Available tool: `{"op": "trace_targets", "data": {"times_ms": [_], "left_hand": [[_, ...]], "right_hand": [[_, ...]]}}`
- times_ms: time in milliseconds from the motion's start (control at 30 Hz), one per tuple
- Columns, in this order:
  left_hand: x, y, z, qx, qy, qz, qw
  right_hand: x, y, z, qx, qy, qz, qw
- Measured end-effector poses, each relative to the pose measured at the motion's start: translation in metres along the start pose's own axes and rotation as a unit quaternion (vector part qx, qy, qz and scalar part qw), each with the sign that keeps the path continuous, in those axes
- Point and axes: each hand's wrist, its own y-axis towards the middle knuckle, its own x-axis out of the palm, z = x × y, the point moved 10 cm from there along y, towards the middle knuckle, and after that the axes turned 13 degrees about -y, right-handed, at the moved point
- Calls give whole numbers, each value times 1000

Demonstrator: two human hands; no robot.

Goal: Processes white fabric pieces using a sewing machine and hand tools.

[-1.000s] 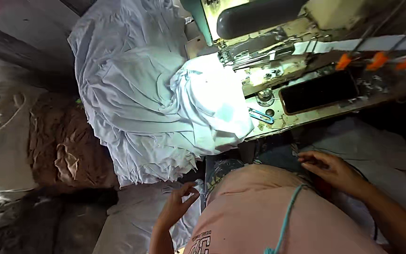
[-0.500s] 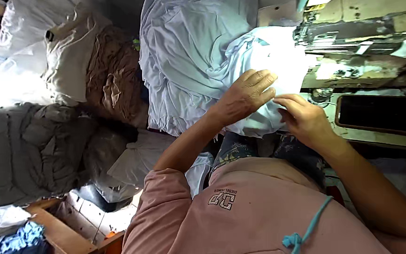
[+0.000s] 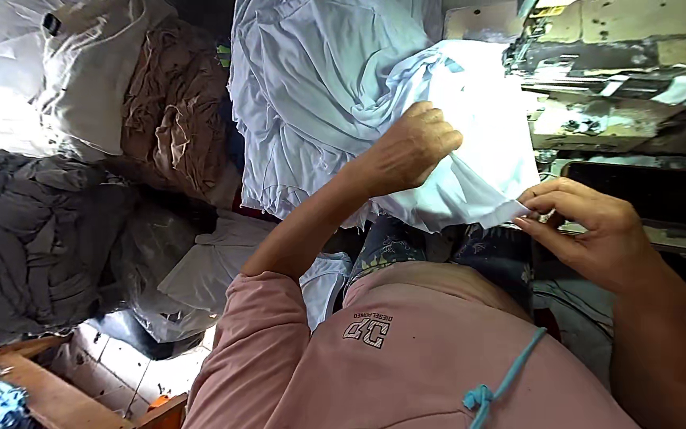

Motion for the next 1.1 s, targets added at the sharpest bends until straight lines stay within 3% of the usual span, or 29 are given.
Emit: {"op": "trace_targets", "data": {"times_ms": [100, 200, 300, 400, 533, 600, 700, 800, 900, 967, 1100], "left_hand": [[-12, 1, 29, -2, -124, -56, 991], [-2, 3, 70, 34, -239, -67, 968], [3, 0, 84, 77, -247, 33, 965], [31, -9, 74, 80, -110, 140, 981], [71, -14, -5, -85, 49, 158, 983], [35, -22, -29, -122, 110, 229, 959], [-23, -28, -25, -110, 183, 286, 934], [-32, -15, -12, -59, 203, 250, 945], [-8, 0, -15, -22, 185, 146, 972], [3, 3, -25, -49, 181, 97, 978], [1, 7, -33, -72, 151, 88, 982]], "right_hand": [[20, -3, -1, 35, -35, -58, 997], [33, -7, -28, -12, 12, -61, 998], [24, -14, -34, -37, 62, -13, 997], [9, -20, -18, -5, 232, 13, 973], [-8, -18, -17, -11, 360, 36, 932], [-7, -18, -11, -15, 363, 41, 931], [15, -24, 5, 41, 368, 27, 929], [44, -29, 15, 120, 390, 6, 913], [58, -32, 21, 168, 349, 0, 922], [60, -35, 26, 185, 315, 3, 931], [52, -35, 30, 174, 283, 22, 943]]}}
